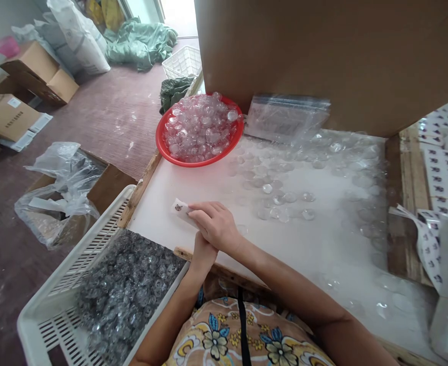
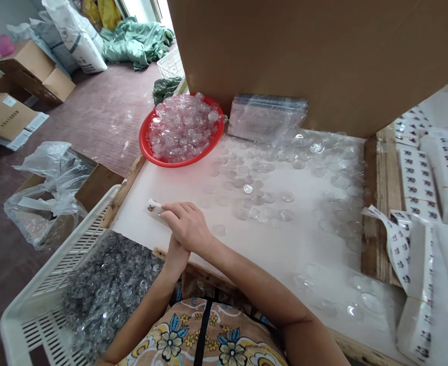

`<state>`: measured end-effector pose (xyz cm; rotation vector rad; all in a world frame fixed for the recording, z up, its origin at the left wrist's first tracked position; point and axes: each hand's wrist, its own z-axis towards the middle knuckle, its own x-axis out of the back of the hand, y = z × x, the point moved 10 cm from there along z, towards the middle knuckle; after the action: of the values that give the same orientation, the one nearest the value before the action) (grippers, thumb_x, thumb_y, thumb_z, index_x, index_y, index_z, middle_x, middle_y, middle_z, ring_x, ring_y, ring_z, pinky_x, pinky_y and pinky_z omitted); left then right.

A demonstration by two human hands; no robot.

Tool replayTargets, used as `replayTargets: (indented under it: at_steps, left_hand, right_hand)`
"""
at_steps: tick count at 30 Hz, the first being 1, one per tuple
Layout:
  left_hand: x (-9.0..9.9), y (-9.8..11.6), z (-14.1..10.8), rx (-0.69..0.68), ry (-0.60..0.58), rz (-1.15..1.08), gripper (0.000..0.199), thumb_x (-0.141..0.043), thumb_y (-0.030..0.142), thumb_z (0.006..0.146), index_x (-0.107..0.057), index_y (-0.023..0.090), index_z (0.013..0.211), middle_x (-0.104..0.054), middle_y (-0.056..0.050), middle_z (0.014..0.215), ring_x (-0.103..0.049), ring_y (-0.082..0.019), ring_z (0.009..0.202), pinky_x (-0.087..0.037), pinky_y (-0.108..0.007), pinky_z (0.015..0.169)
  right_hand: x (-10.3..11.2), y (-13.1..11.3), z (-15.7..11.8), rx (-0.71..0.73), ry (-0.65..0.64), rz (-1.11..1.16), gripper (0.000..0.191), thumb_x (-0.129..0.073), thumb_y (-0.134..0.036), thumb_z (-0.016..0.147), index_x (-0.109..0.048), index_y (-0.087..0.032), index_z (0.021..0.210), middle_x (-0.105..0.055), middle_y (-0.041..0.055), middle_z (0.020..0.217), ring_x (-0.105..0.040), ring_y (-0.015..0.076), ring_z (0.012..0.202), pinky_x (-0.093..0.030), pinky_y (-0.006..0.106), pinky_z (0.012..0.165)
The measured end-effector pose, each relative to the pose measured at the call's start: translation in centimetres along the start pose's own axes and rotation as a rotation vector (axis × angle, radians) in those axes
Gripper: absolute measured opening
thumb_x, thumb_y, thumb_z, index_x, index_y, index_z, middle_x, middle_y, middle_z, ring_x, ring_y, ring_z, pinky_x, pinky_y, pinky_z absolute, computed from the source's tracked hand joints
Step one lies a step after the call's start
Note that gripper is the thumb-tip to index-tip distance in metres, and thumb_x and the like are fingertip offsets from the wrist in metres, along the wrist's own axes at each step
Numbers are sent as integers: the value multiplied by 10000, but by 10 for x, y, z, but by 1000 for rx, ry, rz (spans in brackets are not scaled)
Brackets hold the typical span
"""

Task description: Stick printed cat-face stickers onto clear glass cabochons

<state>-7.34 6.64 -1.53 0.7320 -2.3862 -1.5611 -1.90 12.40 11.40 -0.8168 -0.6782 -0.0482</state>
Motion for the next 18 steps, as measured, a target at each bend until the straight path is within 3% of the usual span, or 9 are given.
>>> replayTargets:
  at_steps: [3, 6, 7, 10, 13, 18]
  left_hand:
    - [-4, -3, -3, 54, -63, -12, 245, -822, 209, 522, -672, 166, 711, -597, -1, 588, -587, -213, 648, -485, -310, 564]
    - [3, -5, -5, 113, -67, -56, 368, -833, 303, 581, -683, 143, 876, -668, -20, 707, -637, -210, 691, -531, -319, 607]
    - [8, -5, -5, 114, -46, -61, 389, -838, 314, 585, -680, 140, 895, -679, -26, 739, -643, -205, 709, -538, -311, 616]
    - [21, -3, -3, 100, 0, -72, 403, -857, 322, 570, -677, 129, 875, -671, -28, 741, -640, -186, 707, -539, -281, 602]
    - [21, -4, -2, 102, -4, -93, 425, -864, 322, 562, -674, 127, 888, -662, -23, 735, -637, -180, 704, -548, -283, 608]
    - [16, -2, -4, 109, -16, -94, 430, -866, 331, 547, -681, 127, 877, -654, -16, 712, -632, -171, 680, -544, -269, 597]
  right_hand:
    - [25, 27, 7, -80, 141, 226, 145, -527, -260, 927, -624, -231, 823, -688, 57, 1041, -612, 180, 978, -484, 327, 858]
    - [44, 105, 4, -415, 244, 365, 123, -590, -316, 862, -598, -212, 796, -652, 25, 788, -595, 154, 723, -484, 290, 678]
    - [44, 132, -1, -526, 233, 359, 127, -619, -318, 823, -590, -208, 768, -624, 5, 712, -559, 140, 639, -458, 274, 613]
    - [28, 191, -16, -745, 41, 288, 114, -637, -297, 746, -599, -197, 706, -598, -17, 634, -493, 118, 546, -381, 248, 524]
    - [18, 214, -26, -828, -55, 194, 84, -614, -280, 723, -615, -196, 712, -634, -17, 667, -519, 119, 570, -371, 238, 531]
    - [16, 210, -21, -835, -83, 86, 62, -609, -256, 716, -635, -200, 721, -657, -16, 700, -552, 126, 624, -377, 237, 567]
